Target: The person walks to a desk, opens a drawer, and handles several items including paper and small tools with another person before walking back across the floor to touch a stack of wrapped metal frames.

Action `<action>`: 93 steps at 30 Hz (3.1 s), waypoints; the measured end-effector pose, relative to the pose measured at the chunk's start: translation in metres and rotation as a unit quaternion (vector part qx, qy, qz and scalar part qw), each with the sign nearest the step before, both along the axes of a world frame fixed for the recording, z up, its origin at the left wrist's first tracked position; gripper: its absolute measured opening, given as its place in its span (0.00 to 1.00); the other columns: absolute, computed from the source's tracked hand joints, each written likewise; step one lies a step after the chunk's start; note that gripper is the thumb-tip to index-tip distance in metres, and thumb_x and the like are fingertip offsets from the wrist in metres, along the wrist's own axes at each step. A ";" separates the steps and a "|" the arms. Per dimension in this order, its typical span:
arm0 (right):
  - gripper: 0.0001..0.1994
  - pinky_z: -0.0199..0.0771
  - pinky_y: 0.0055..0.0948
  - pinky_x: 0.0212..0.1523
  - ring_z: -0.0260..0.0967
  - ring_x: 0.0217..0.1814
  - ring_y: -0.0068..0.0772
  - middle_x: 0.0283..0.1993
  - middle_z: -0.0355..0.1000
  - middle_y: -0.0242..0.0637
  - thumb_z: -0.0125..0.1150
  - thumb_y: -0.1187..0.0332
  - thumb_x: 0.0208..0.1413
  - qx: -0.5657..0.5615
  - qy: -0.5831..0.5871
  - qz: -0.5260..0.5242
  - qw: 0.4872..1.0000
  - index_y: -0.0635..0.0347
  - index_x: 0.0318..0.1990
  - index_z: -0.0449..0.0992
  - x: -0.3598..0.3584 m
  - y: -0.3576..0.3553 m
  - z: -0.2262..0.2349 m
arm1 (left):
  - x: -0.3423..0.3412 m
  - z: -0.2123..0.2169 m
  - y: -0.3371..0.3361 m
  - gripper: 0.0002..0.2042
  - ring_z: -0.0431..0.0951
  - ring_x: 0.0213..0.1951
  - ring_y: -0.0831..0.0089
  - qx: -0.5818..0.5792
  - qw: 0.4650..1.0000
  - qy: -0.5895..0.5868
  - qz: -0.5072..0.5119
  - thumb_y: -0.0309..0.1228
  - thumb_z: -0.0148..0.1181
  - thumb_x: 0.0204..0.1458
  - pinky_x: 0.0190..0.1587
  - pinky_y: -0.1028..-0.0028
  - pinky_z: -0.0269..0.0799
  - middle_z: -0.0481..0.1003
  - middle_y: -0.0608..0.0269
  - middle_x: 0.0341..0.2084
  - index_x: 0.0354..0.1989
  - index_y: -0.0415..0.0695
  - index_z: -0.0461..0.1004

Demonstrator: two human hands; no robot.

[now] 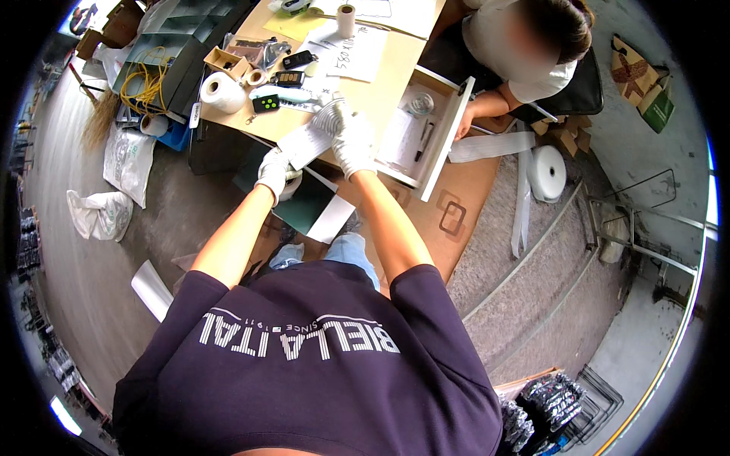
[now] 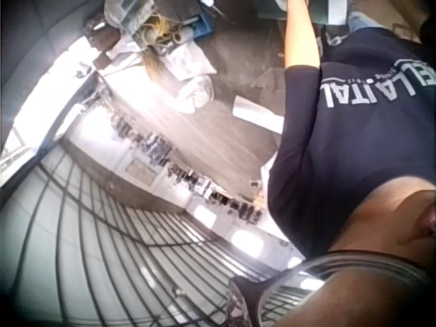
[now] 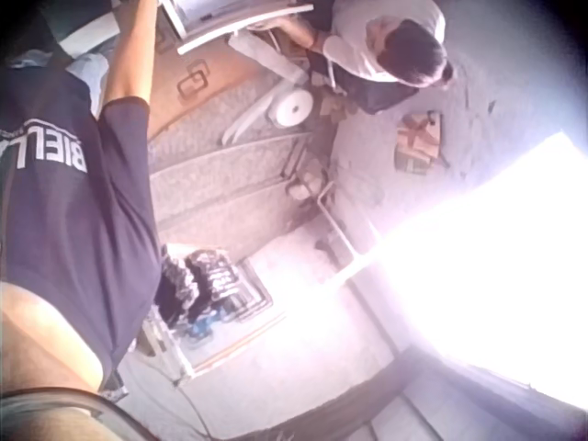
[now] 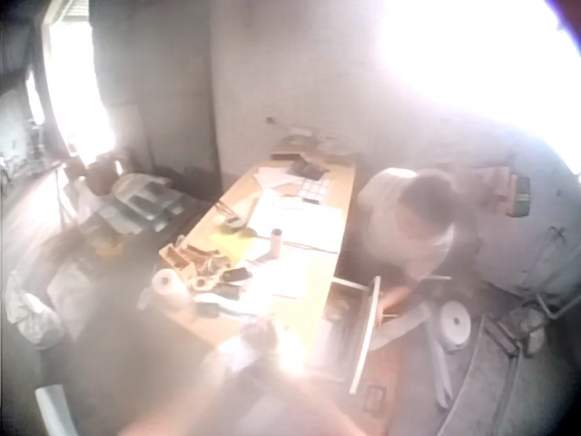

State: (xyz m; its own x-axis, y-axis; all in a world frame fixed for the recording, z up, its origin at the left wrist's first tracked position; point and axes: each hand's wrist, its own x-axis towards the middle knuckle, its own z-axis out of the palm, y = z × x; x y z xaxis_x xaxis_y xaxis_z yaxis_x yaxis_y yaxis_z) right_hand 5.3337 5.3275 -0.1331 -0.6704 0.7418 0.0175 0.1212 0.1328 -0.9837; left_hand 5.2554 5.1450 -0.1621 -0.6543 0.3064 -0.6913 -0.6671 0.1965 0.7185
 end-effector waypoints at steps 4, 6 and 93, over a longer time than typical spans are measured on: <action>0.15 0.69 0.28 0.40 0.66 0.39 0.34 0.39 0.67 0.43 0.58 0.72 0.47 -0.003 0.067 -0.068 0.995 0.61 0.45 0.69 -0.004 -0.001 0.041 | 0.005 -0.005 -0.001 0.10 0.76 0.28 0.67 -0.005 0.997 -0.061 0.046 0.29 0.53 0.49 0.22 0.70 0.75 0.74 0.60 0.31 0.41 0.47 0.67; 0.20 0.69 0.29 0.41 0.67 0.41 0.38 0.41 0.67 0.45 0.57 0.76 0.45 0.278 -0.026 -0.043 0.959 0.54 0.49 0.68 0.009 -0.013 0.081 | 0.014 0.019 0.000 0.10 0.75 0.25 0.66 -0.006 0.998 -0.050 0.045 0.29 0.53 0.49 0.20 0.71 0.74 0.73 0.60 0.29 0.40 0.46 0.67; 0.11 0.63 0.28 0.51 0.66 0.50 0.40 0.49 0.67 0.43 0.54 0.67 0.50 -0.018 -0.011 -0.025 0.999 0.57 0.41 0.73 0.094 -0.060 0.108 | 0.058 0.097 -0.045 0.13 0.74 0.38 0.61 0.026 0.983 -0.126 -0.134 0.33 0.49 0.52 0.37 0.64 0.74 0.71 0.52 0.40 0.45 0.43 0.65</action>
